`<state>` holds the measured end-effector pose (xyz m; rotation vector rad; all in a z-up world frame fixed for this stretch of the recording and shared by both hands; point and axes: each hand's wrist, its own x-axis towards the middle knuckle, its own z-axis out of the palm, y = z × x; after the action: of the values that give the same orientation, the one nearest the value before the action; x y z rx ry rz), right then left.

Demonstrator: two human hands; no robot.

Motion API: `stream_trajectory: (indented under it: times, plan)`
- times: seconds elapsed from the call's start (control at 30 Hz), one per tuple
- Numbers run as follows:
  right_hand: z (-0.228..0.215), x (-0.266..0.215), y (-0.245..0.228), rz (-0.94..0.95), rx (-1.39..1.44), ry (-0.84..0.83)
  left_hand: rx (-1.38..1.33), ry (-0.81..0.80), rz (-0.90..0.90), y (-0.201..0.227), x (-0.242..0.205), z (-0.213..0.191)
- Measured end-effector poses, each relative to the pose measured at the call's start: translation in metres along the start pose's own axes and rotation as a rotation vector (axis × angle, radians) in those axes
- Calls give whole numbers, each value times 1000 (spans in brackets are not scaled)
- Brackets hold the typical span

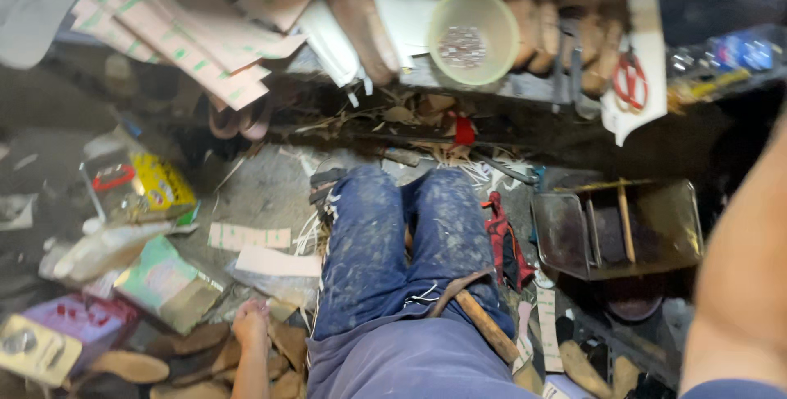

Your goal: The person prepares wooden shoe lasts at a workshop bench, sanding the surface of a last by hand and reaching into a bowl of nails. They apply paper strips to the underside of the lasts, using a hammer to tap the material and pliers to pull it into position.

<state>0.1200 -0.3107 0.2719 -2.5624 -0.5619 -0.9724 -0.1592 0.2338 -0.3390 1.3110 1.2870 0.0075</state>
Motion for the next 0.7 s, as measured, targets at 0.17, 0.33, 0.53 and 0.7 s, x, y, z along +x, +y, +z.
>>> stream_trajectory:
  times: [0.17, 0.33, 0.53, 0.7]
  plan:
    - [133, 3, -37, 11, 174, -312, 743, -163, 233, -35, 46, 5]
    - [312, -3, -9, 186, 266, -520, 916, -117, 183, -30, 39, 46]
    - [347, 5, 18, 394, 247, -446, 757, -54, 19, -53, 26, 64]
    - [223, -49, -25, 1081, 518, -642, 725, -2, -184, -53, 24, 66]
